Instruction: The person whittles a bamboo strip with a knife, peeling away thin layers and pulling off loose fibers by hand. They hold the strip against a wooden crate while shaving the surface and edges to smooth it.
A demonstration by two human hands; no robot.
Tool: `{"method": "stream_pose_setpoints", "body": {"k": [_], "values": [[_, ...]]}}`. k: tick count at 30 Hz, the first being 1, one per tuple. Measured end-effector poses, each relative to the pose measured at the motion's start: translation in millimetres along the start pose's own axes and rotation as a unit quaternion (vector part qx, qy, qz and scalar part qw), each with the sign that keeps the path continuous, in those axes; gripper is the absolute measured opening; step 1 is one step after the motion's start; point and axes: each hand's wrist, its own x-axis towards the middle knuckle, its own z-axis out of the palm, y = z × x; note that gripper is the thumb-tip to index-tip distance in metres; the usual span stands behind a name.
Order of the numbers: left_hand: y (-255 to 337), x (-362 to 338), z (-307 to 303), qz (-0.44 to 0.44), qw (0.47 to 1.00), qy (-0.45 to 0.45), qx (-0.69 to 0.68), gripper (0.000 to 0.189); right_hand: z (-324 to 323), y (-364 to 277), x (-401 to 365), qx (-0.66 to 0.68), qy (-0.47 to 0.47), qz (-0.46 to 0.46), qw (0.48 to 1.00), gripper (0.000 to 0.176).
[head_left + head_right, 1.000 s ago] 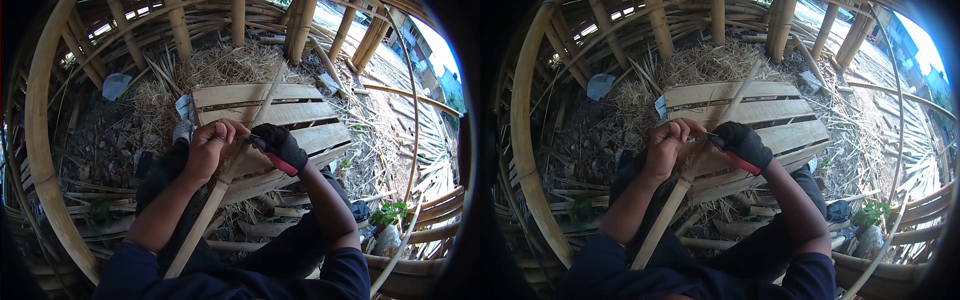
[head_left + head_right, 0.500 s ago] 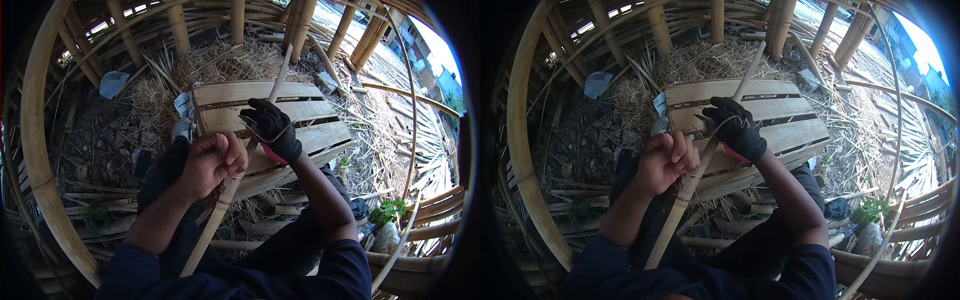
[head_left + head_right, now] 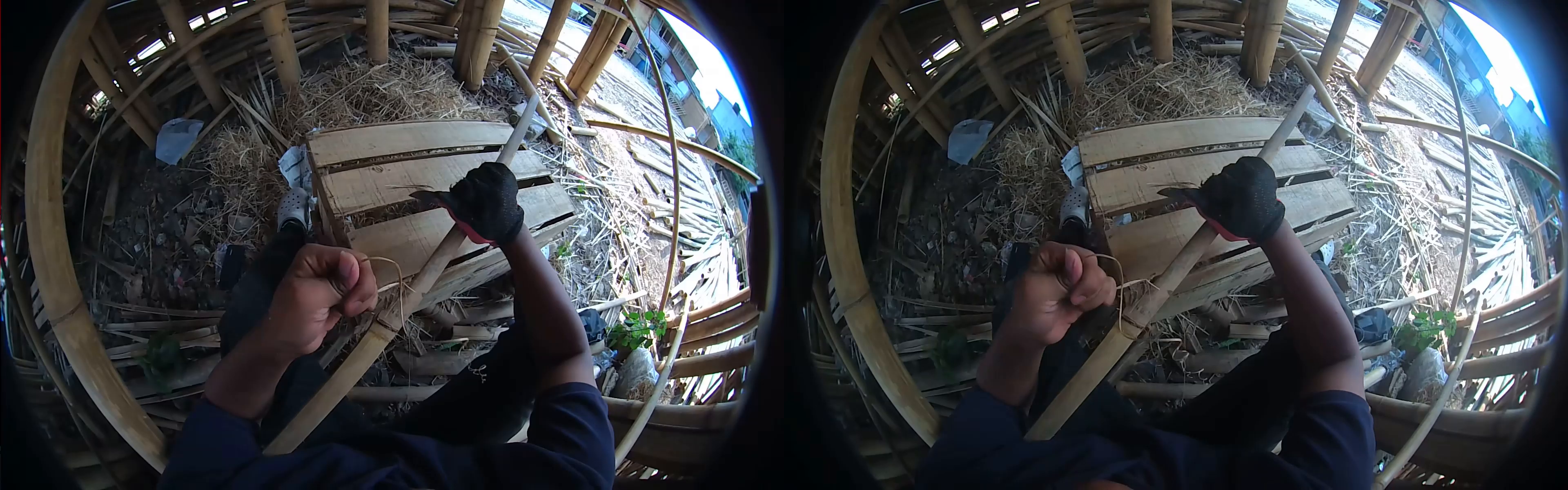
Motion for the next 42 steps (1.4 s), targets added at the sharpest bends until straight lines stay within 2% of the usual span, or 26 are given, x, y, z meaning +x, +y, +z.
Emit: {"method": "stream_pose_setpoints", "body": {"k": [4, 7, 10, 16, 19, 22, 23, 25, 26, 28, 30, 33, 35, 36, 37, 38, 39, 40, 42], "values": [[3.7, -11.9, 11.0, -0.021, 0.997, 0.03, 0.07, 0.051, 0.8, 12.8, -7.6, 0.002, -0.014, 0.006, 1.0, 0.032], [2.1, -13.0, 16.4, 0.028, 0.993, 0.022, 0.114, 0.054, 3.6, 20.2, -9.7, 0.022, -0.008, 0.002, 1.0, 0.031], [1.6, -15.0, 20.1, 0.025, 0.987, 0.029, 0.155, 0.057, -3.8, 20.0, -9.8, 0.024, -0.013, -0.001, 1.0, 0.031], [2.2, -19.9, 28.6, 0.069, 0.971, -0.023, 0.23, 0.057, -12.4, 24.2, -13.8, 0.032, -0.019, 0.027, 0.999, 0.033], [1.4, -17.3, 38.1, 0.137, 0.951, -0.067, 0.269, 0.051, -12.3, 31.1, -18.9, 0.031, -0.025, 0.052, 0.998, 0.034], [-8.7, -5.1, 41.3, 0.27, 0.88, -0.169, 0.352, 0.047, -13.9, 42.7, -24.7, 0.036, -0.021, 0.068, 0.997, 0.035], [-14.4, -0.9, 41.0, 0.267, 0.88, -0.173, 0.354, 0.046, -14.5, 46.0, -26.2, 0.042, -0.016, 0.073, 0.996, 0.036], [-26.3, 6.5, 36.4, 0.261, 0.878, -0.181, 0.358, 0.046, -31.1, 46.0, -26.6, -0.003, -0.126, 0.079, 0.989, 0.024], [-29.1, 7.7, 33.7, 0.219, 0.909, -0.141, 0.327, 0.045, -36.8, 41.8, -25.4, -0.021, -0.165, 0.085, 0.982, 0.022], [-37.3, 16.7, 25.9, 0.204, 0.948, -0.063, 0.238, 0.043, -33.2, 36.4, -31.0, -0.037, -0.244, 0.097, 0.964, 0.024], [-42.1, 29.9, 18.4, 0.179, 0.965, -0.007, 0.192, 0.046, -19.2, 35.2, -39.9, 0.013, -0.214, 0.088, 0.973, 0.025], [-41.2, 40.8, 14.1, 0.065, 0.995, 0.057, 0.054, 0.04, -11.5, 33.5, -43.5, 0.034, -0.213, 0.091, 0.972, 0.023], [-40.9, 47.5, 12.9, 0.057, 0.996, 0.05, 0.046, 0.038, -35.0, 13.5, -27.1, 0.009, -0.232, 0.082, 0.969, 0.02], [-41.2, 50.1, 12.6, 0.054, 0.997, 0.048, 0.04, 0.038, -49.2, 2.5, -20.2, 0.043, -0.229, 0.097, 0.968, 0.02], [-41.0, 52.0, 13.2, 0.056, 0.997, 0.044, 0.04, 0.037, -62.7, -5.7, -13.8, 0.198, -0.236, 0.188, 0.933, 0.02], [-40.0, 53.7, 14.8, 0.058, 0.997, 0.04, 0.04, 0.037, -75.0, -12.6, -8.4, 0.345, -0.236, 0.273, 0.866, 0.02], [-38.3, 55.4, 15.7, 0.059, 0.997, 0.035, 0.042, 0.036, -80.1, -16.8, -7.1, 0.481, -0.228, 0.352, 0.77, 0.02], [-36.0, 56.8, 16.6, 0.061, 0.996, 0.029, 0.053, 0.036, -79.9, -18.1, -10.3, 0.472, -0.209, 0.259, 0.817, 0.025], [-30.5, 61.6, 17.6, 0.066, 0.995, 0.012, 0.078, 0.037, -84.8, -21.4, -11.7, 0.487, -0.229, 0.261, 0.801, 0.027]]}}
